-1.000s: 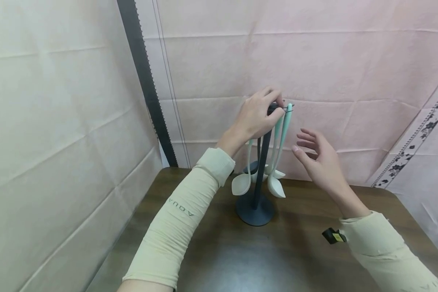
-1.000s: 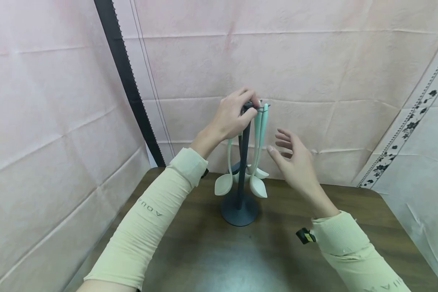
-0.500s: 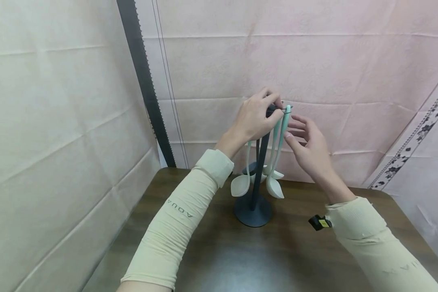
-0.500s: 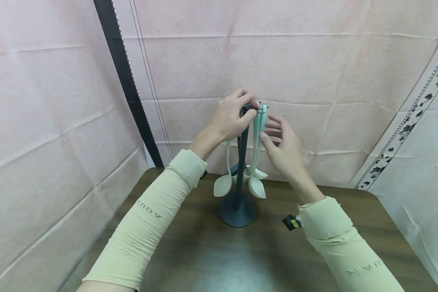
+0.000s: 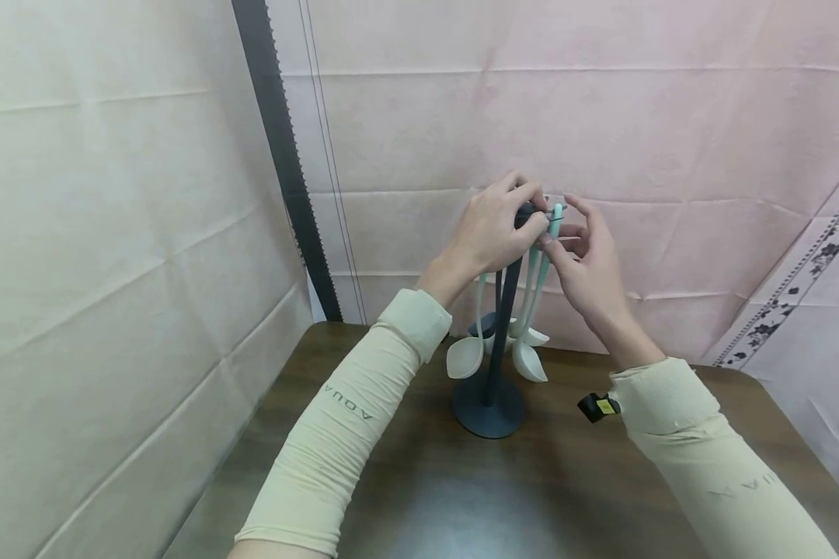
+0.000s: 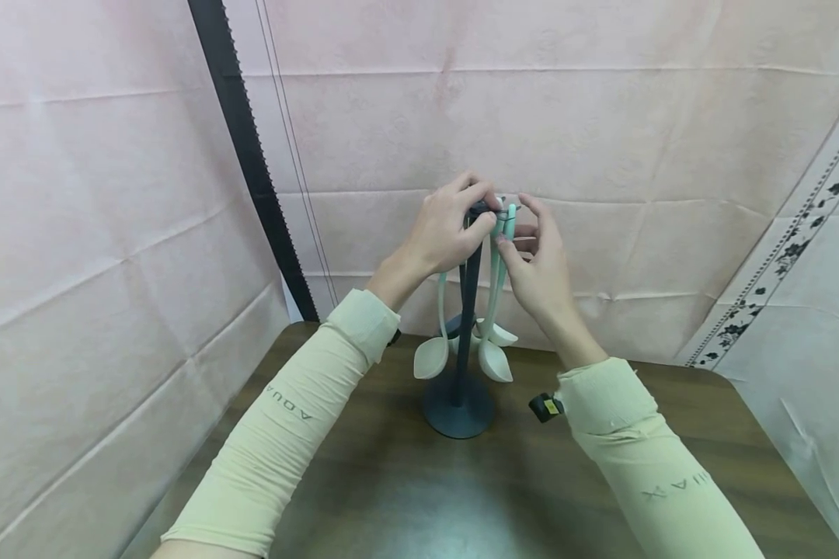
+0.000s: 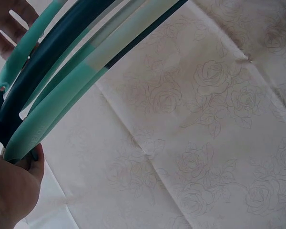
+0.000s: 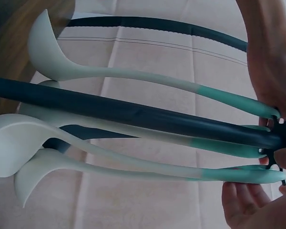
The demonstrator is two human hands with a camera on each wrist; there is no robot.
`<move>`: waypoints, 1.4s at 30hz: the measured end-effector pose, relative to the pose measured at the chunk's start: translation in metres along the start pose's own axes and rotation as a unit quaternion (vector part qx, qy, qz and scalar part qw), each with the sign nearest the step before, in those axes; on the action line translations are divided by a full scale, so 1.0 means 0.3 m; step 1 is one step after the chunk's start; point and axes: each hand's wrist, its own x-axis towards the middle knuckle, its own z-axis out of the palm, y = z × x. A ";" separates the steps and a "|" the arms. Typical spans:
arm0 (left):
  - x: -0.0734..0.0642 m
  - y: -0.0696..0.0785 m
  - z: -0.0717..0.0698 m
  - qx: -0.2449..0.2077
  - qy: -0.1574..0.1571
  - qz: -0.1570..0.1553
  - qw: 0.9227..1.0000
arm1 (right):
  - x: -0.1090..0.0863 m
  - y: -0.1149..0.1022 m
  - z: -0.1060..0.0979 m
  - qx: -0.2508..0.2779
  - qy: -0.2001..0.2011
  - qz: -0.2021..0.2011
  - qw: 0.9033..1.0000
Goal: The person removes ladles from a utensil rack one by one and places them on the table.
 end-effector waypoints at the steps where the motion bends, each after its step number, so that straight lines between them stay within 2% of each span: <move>1: 0.000 0.001 0.000 -0.001 0.002 0.000 1.000 | 0.004 0.005 0.003 0.002 0.005 -0.005 1.000; 8: 0.011 0.016 0.001 0.020 0.002 -0.002 1.000 | 0.016 0.047 0.023 0.023 0.039 -0.057 0.997; 11: 0.017 0.020 0.000 0.025 0.000 0.000 1.000 | 0.019 0.055 0.019 0.019 0.043 -0.067 0.997; 21: 0.011 0.009 -0.012 0.017 0.017 0.005 1.000 | 0.035 0.046 0.004 0.014 0.000 -0.062 0.998; 29: 0.009 0.003 -0.006 0.013 0.025 0.011 1.000 | 0.031 0.047 0.011 0.026 -0.006 -0.064 0.998; 37: -0.002 -0.014 0.015 0.012 0.041 0.018 0.999 | 0.027 0.056 0.012 -0.016 -0.013 -0.072 0.997; 42: -0.005 -0.018 0.025 0.005 0.046 0.020 0.999 | 0.025 0.055 0.000 -0.030 -0.022 -0.055 0.998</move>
